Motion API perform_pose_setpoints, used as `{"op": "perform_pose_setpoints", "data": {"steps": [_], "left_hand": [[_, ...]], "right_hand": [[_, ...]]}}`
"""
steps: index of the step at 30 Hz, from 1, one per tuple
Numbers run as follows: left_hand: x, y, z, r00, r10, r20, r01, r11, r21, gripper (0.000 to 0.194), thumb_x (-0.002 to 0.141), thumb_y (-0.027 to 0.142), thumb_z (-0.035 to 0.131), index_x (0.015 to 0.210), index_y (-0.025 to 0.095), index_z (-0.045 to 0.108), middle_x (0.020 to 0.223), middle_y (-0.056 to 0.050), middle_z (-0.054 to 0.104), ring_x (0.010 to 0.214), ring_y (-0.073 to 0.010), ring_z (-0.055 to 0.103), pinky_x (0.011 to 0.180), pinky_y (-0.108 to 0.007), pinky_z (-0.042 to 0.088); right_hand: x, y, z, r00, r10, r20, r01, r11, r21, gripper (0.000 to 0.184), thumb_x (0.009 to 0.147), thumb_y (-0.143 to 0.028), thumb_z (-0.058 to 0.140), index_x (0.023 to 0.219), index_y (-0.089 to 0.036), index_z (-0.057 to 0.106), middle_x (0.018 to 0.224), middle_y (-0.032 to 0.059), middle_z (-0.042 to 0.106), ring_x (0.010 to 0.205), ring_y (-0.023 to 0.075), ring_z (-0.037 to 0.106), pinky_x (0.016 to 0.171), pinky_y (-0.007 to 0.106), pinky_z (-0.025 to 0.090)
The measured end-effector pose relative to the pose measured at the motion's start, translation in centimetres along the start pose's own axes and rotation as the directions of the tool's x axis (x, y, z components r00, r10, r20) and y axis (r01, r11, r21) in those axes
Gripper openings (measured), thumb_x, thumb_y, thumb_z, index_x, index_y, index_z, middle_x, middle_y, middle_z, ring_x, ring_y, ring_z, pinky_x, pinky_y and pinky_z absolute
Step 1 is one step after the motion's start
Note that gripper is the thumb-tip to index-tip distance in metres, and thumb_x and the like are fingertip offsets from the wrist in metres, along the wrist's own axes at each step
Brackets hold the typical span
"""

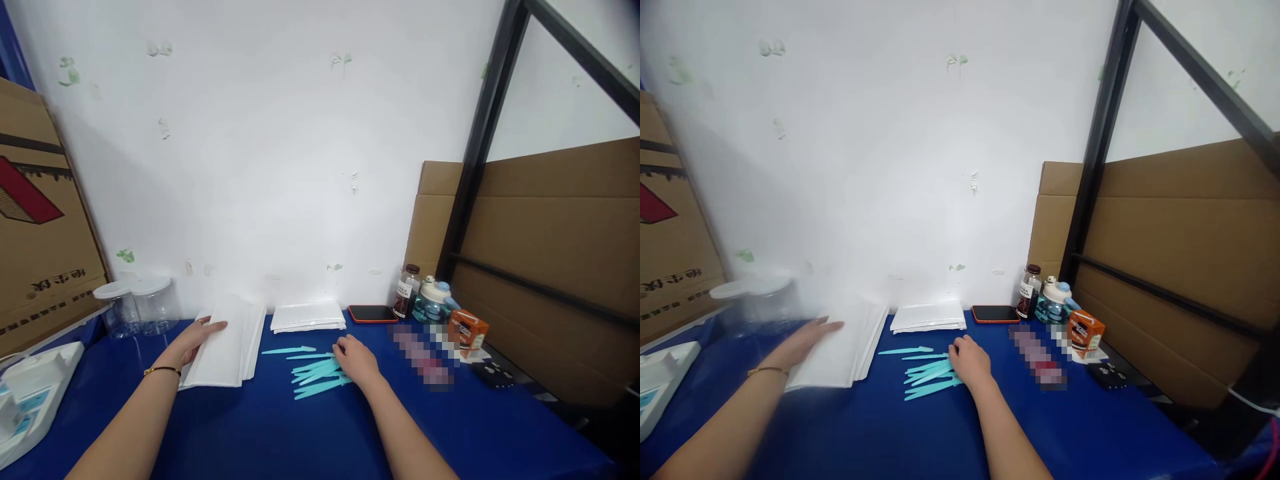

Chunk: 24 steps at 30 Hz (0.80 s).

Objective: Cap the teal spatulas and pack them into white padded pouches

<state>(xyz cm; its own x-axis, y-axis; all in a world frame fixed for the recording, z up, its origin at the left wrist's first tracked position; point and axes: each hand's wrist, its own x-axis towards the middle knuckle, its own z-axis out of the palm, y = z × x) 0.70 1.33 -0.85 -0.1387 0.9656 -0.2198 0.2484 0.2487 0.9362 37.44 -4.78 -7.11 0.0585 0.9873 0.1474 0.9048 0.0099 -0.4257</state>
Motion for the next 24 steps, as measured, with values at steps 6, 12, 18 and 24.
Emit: {"op": "perform_pose_setpoints", "data": {"steps": [6, 12, 18, 24], "left_hand": [[2.4, 0.5, -0.8, 0.959, 0.233, -0.159, -0.101, 0.810, 0.577, 0.091, 0.060, 0.027, 0.068, 0.137, 0.011, 0.023, 0.116, -0.020, 0.055, 0.103, -0.0292, 0.057, 0.086, -0.039, 0.045], [0.3, 1.3, 5.2, 0.827, 0.538, 0.162, -0.481, 0.528, 0.700, 0.039, 0.076, 0.034, 0.047, 0.110, 0.018, 0.057, 0.113, -0.010, 0.057, 0.100, -0.0222, 0.056, 0.090, -0.034, 0.042], [-0.6, -1.0, 13.9, 0.825, 0.398, 0.401, -0.564, 0.537, 0.627, 0.024, 0.066, 0.024, 0.057, 0.088, 0.018, 0.063, 0.093, -0.005, 0.063, 0.087, -0.0183, 0.058, 0.079, -0.027, 0.042], [1.4, -1.9, 16.6, 0.843, 0.355, 0.404, -0.536, 0.611, 0.582, 0.014, 0.071, 0.024, 0.052, 0.079, 0.017, 0.061, 0.072, -0.002, 0.063, 0.066, -0.0137, 0.057, 0.058, -0.022, 0.040]], "right_hand": [[0.4, 0.8, 0.0, 0.995, -0.099, 0.033, 0.094, 0.987, 0.129, 0.020, 0.080, -0.020, 0.046, 0.077, -0.019, 0.065, 0.087, 0.0051, 0.063, 0.080, 0.0156, 0.057, 0.068, 0.022, 0.038], [1.8, 2.0, -0.6, 0.993, -0.114, -0.038, 0.120, 0.967, 0.226, 0.020, 0.078, -0.021, 0.047, 0.081, -0.019, 0.068, 0.087, 0.0040, 0.066, 0.079, 0.0159, 0.058, 0.070, 0.023, 0.040], [3.6, 1.1, 0.2, 0.974, -0.217, 0.071, 0.184, 0.930, 0.317, 0.014, 0.073, -0.023, 0.057, 0.078, -0.017, 0.069, 0.075, 0.0018, 0.066, 0.066, 0.0126, 0.056, 0.059, 0.020, 0.038], [5.1, 1.4, 1.9, 0.971, -0.237, 0.032, 0.208, 0.904, 0.374, 0.019, 0.072, -0.027, 0.064, 0.088, -0.019, 0.069, 0.079, 0.0011, 0.065, 0.069, 0.0123, 0.056, 0.062, 0.020, 0.041]]}}
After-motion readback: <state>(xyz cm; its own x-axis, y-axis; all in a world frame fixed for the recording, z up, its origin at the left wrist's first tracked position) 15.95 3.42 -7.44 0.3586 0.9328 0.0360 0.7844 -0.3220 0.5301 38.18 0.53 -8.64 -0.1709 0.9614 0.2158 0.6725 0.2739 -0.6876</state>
